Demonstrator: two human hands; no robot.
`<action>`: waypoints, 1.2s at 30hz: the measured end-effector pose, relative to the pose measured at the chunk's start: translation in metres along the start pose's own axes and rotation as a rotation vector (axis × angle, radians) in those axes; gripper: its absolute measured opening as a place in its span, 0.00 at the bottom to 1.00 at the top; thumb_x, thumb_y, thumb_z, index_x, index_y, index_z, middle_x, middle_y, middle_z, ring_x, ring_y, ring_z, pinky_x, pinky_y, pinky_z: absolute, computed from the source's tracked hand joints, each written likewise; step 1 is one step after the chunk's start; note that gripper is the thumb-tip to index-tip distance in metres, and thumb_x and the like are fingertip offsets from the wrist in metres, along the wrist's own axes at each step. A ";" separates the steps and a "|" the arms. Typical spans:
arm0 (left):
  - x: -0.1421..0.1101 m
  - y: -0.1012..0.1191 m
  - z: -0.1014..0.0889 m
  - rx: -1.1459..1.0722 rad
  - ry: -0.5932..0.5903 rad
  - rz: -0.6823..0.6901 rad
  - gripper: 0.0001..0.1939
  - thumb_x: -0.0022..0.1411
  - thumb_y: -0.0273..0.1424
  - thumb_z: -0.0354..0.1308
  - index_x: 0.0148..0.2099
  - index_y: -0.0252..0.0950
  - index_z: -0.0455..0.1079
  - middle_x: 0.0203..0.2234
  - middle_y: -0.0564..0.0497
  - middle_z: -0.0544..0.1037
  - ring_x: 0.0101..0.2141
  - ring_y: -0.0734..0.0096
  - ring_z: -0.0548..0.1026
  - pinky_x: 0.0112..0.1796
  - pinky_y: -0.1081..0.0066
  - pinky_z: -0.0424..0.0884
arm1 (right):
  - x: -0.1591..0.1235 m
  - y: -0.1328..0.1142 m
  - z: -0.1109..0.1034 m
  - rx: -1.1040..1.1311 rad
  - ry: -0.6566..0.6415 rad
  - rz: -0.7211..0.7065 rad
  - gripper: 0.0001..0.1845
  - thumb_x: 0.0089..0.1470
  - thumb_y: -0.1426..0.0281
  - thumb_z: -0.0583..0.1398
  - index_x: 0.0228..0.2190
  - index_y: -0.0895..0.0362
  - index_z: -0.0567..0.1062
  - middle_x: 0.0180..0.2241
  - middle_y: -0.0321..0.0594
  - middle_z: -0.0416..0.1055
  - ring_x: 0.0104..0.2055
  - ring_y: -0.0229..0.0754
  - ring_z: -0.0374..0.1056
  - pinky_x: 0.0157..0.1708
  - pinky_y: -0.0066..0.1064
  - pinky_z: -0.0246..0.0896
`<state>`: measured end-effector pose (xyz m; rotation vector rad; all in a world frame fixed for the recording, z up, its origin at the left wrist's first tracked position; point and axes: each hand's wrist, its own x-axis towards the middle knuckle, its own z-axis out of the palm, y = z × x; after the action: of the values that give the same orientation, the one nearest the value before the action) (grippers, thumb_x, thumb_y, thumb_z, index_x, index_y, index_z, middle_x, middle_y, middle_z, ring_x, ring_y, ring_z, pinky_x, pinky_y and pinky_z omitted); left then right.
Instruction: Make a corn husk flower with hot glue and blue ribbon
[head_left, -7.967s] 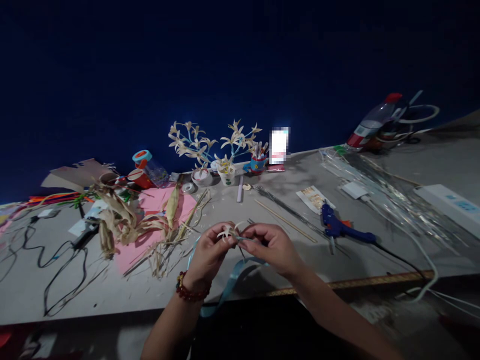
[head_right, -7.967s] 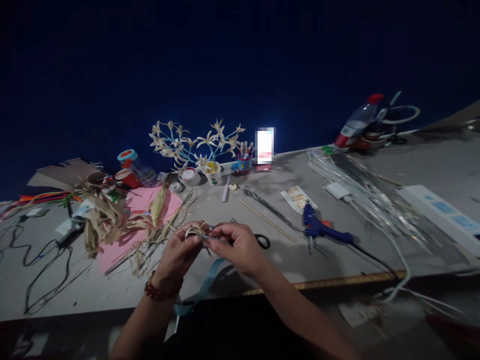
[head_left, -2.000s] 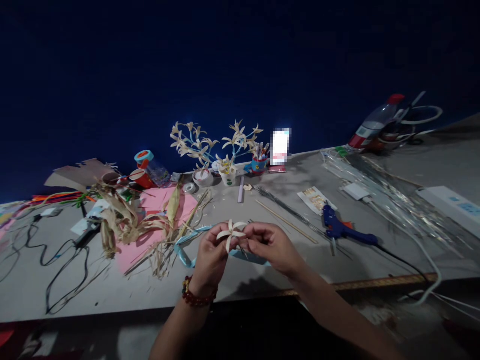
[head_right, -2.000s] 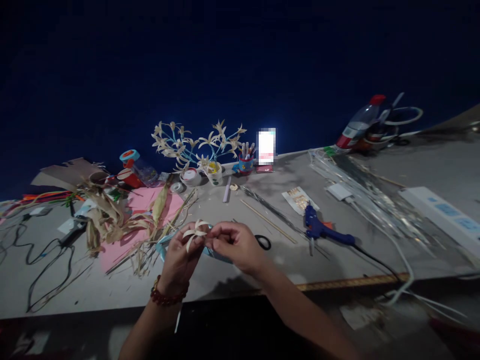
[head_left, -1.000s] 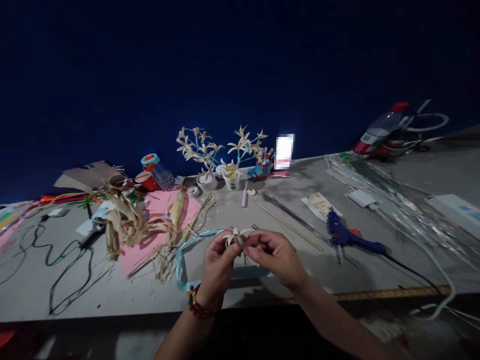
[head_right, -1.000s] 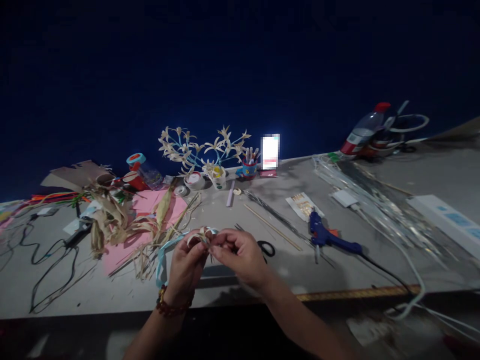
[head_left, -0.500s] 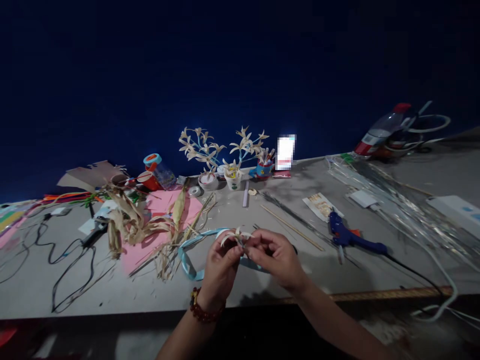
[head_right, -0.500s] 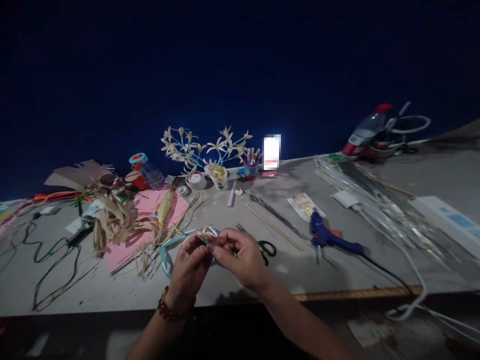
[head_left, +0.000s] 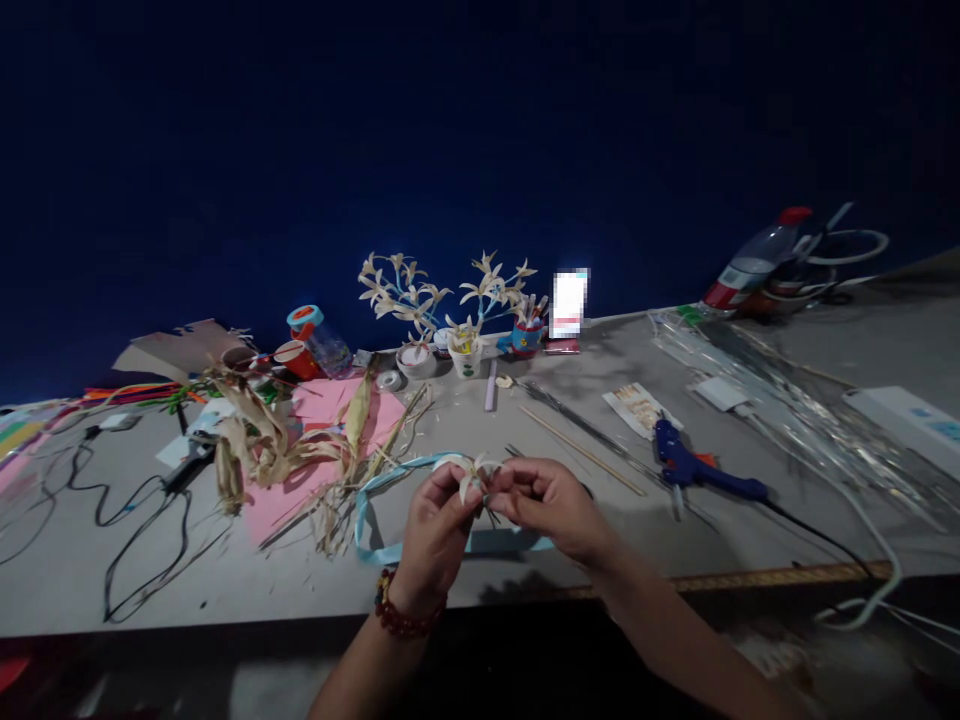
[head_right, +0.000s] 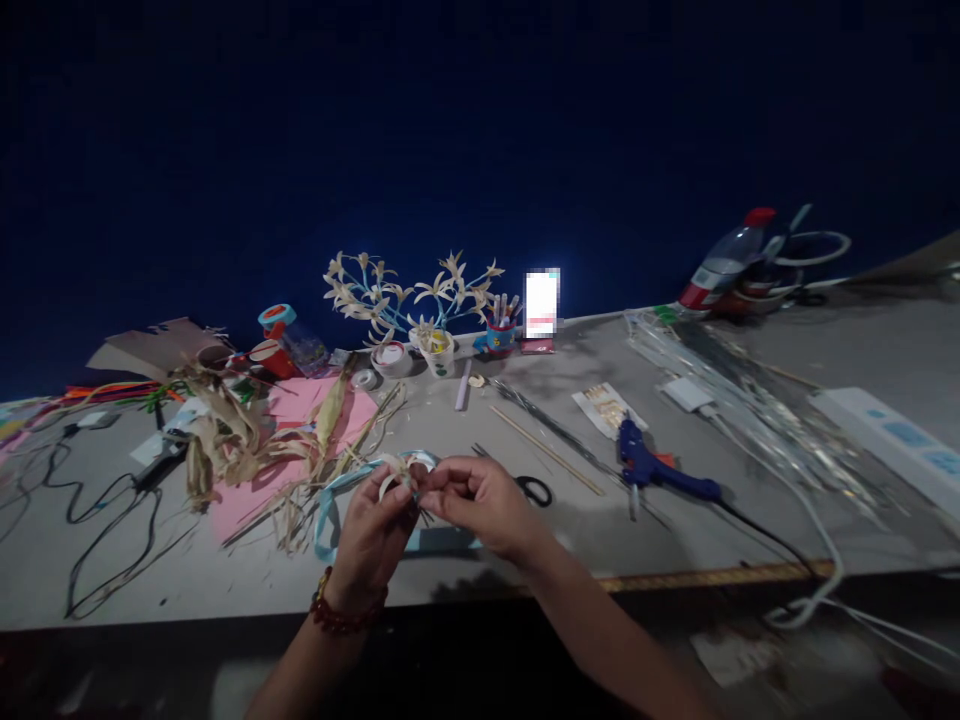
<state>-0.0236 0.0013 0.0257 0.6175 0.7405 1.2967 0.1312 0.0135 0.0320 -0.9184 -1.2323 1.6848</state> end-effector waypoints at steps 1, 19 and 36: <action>-0.001 0.001 0.000 0.012 -0.008 -0.002 0.13 0.48 0.31 0.73 0.29 0.34 0.71 0.25 0.54 0.72 0.29 0.76 0.69 0.33 0.77 0.67 | -0.001 0.000 0.000 0.008 0.002 0.012 0.19 0.45 0.57 0.70 0.25 0.59 0.72 0.18 0.27 0.54 0.22 0.31 0.45 0.23 0.26 0.38; -0.006 -0.006 0.001 0.024 0.023 0.078 0.14 0.45 0.30 0.75 0.31 0.34 0.73 0.29 0.52 0.75 0.32 0.74 0.72 0.38 0.75 0.69 | -0.012 0.003 0.010 -0.311 0.140 -0.238 0.10 0.52 0.65 0.63 0.25 0.58 0.72 0.18 0.28 0.56 0.21 0.31 0.48 0.20 0.25 0.42; 0.000 0.014 0.000 0.127 -0.078 -0.028 0.12 0.50 0.31 0.72 0.28 0.33 0.70 0.22 0.55 0.72 0.25 0.77 0.66 0.30 0.76 0.63 | 0.002 -0.002 -0.003 0.033 -0.084 0.011 0.18 0.46 0.59 0.70 0.24 0.58 0.72 0.18 0.26 0.54 0.21 0.30 0.45 0.21 0.26 0.37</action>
<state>-0.0320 0.0040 0.0360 0.7531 0.7684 1.1994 0.1338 0.0171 0.0330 -0.8440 -1.2531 1.7629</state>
